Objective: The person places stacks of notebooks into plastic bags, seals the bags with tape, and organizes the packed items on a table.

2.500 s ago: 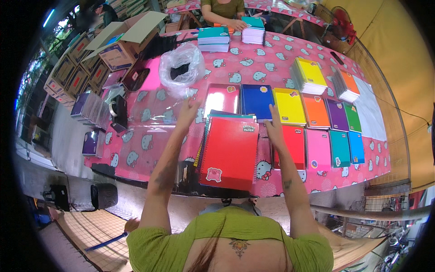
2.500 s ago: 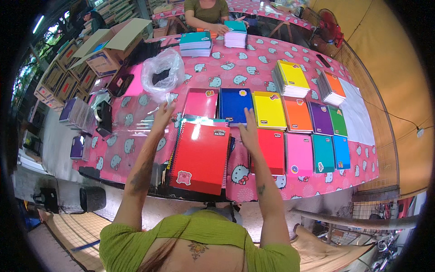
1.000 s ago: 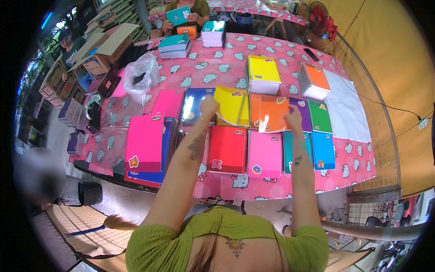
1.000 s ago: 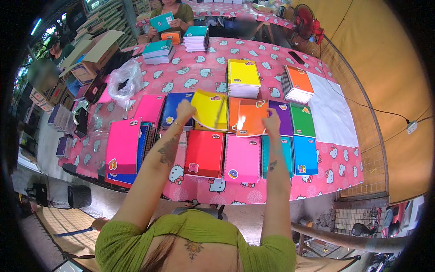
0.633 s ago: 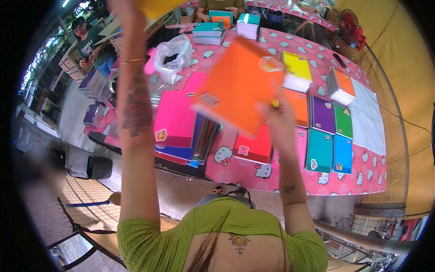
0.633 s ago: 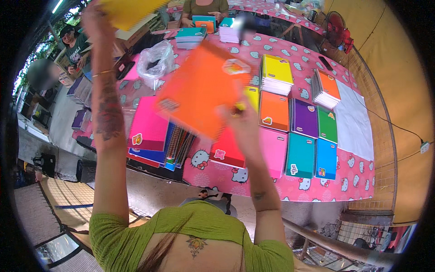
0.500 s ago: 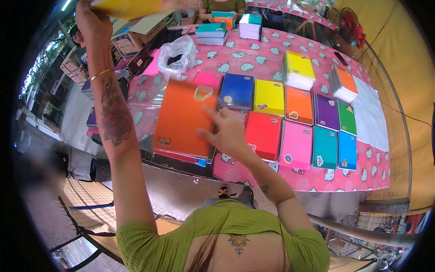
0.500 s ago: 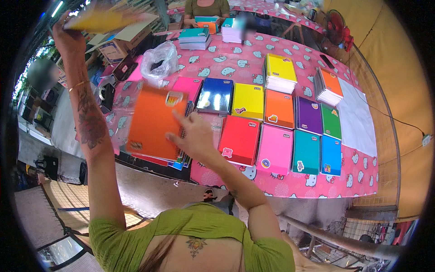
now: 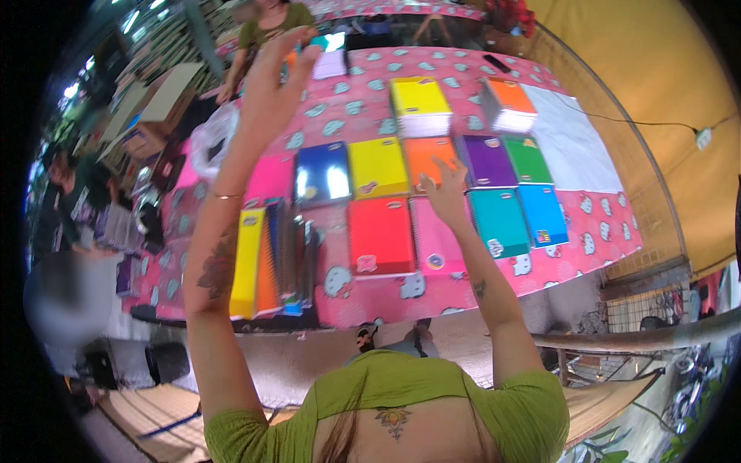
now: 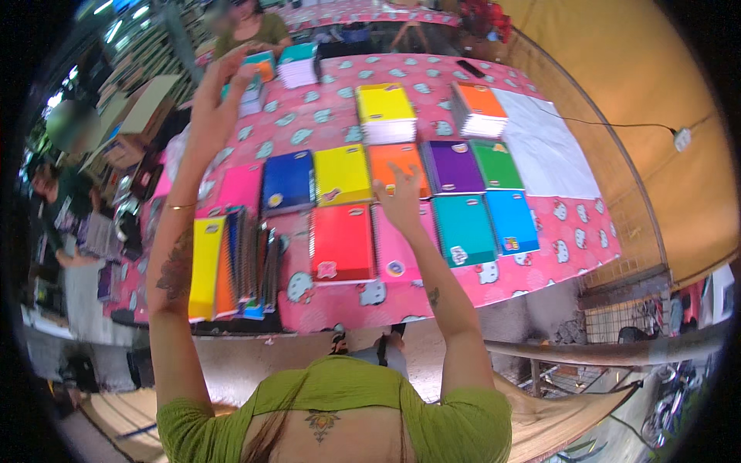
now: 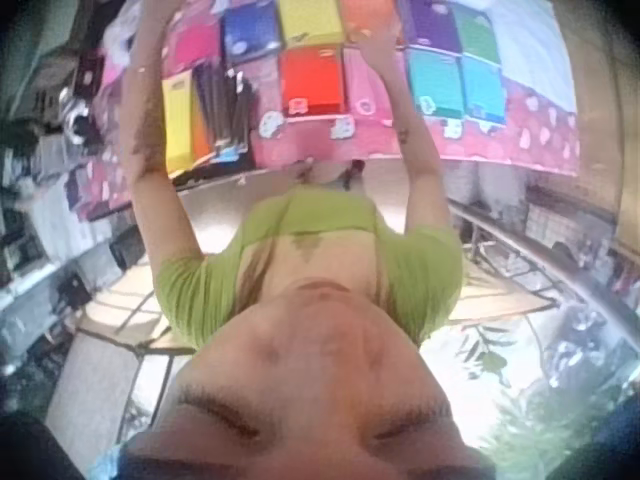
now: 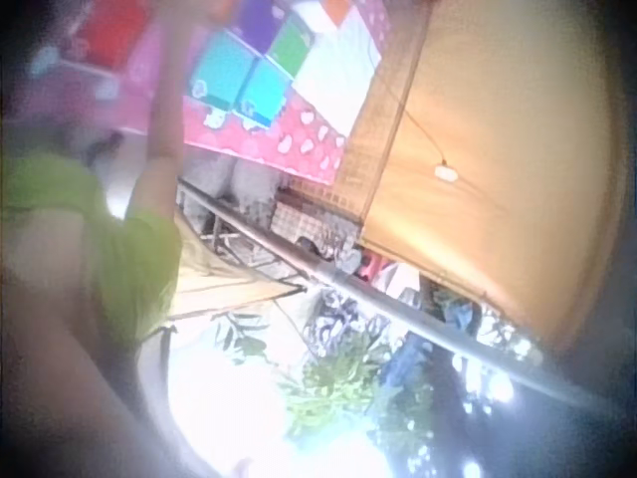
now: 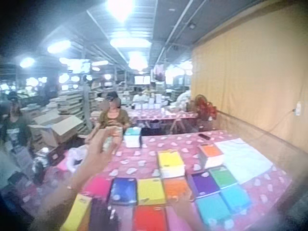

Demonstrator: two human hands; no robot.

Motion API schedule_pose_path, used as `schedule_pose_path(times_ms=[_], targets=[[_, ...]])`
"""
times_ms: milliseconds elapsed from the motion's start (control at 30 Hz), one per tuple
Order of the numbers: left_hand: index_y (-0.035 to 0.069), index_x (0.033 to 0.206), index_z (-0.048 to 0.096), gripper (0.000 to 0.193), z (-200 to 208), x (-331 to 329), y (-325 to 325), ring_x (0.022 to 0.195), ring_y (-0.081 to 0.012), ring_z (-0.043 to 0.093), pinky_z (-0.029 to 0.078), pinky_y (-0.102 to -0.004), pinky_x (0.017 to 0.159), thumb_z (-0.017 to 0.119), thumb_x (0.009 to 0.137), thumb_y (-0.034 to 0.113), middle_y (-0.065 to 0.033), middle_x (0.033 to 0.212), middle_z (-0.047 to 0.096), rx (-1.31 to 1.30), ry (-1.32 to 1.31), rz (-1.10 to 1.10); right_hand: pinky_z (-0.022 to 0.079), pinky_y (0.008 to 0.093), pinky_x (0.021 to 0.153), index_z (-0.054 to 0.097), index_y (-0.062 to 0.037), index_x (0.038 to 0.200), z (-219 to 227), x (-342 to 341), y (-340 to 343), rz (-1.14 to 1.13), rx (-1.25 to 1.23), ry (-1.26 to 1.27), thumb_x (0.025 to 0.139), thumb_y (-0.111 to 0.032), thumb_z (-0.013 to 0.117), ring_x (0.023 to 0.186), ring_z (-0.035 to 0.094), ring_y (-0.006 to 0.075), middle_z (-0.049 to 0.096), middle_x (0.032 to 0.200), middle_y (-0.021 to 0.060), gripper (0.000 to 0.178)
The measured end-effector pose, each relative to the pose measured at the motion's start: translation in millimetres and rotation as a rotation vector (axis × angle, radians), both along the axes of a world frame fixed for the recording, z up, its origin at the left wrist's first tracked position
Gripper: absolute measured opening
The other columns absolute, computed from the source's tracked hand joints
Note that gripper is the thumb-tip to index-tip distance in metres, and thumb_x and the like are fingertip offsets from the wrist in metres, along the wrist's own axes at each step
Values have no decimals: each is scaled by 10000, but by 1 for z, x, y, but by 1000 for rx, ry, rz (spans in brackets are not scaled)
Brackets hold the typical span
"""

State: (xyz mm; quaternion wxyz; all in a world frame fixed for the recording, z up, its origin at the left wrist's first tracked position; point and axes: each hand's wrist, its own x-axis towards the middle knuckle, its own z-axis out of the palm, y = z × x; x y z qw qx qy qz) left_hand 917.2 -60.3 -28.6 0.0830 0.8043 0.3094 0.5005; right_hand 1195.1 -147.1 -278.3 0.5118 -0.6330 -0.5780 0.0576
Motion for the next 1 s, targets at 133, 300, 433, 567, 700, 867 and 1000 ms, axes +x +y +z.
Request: schedule_pose_path(times_ms=[133, 300, 433, 567, 700, 867, 1000], targets=[[41, 1238, 587, 516, -113, 181, 10, 1064, -385, 601, 465, -469, 928, 653, 879, 406, -209, 1155, 633, -87, 83, -54, 429, 480, 1008, 555, -109, 1315, -27, 171, 33, -366, -71, -194, 813, -345, 730, 1195, 477, 435, 362, 1379, 273, 582], [-62, 1292, 467, 667, -280, 334, 4, 1042, -452, 594, 454, -509, 935, 679, 864, 404, -280, 1071, 620, -599, 170, -20, 365, 506, 1069, 427, -130, 1428, -50, 335, 41, -739, -480, -162, 787, -429, 721, 1332, 389, 421, 364, 1460, 252, 766], [-40, 1200, 528, 523, -305, 368, 4, 977, -427, 620, 503, -485, 818, 691, 850, 312, -241, 1053, 631, -722, 469, 128, 427, 511, 1011, 337, -192, 1482, -52, 393, 21, -624, -900, -158, 769, -393, 732, 1250, 510, 363, 461, 1403, 199, 839], [10, 1113, 575, 301, -264, 343, 43, 839, -407, 631, 509, -496, 689, 641, 835, 102, -190, 987, 627, -253, 165, -22, 498, 450, 873, 501, -219, 1350, -2, 392, 31, -563, -553, -260, 776, -241, 740, 1026, 633, 350, 624, 1082, 143, 622], [23, 1179, 546, 354, -96, 308, 12, 889, -400, 602, 490, -504, 763, 578, 827, 20, -186, 996, 605, 153, 102, -37, 483, 370, 891, 492, -113, 1378, 89, 285, -1, -358, 217, 75, 828, 15, 663, 1036, 606, 229, 610, 1148, 126, 590], [52, 1066, 597, 250, 95, 159, -9, 838, -258, 578, 448, -381, 758, 550, 880, 212, -113, 949, 599, 509, -549, 157, 423, 368, 1034, 273, -69, 1513, 165, 101, -61, 202, 482, 840, 845, 51, 654, 1228, 507, 234, 458, 1390, 113, 778], [50, 1134, 583, 377, 171, -60, -84, 860, -242, 573, 445, -373, 756, 602, 875, 323, -101, 986, 600, 206, -502, -246, 417, 349, 1050, 265, -45, 1510, 168, -58, -89, 635, 293, 922, 843, 24, 675, 1270, 481, 220, 443, 1408, 139, 785]])
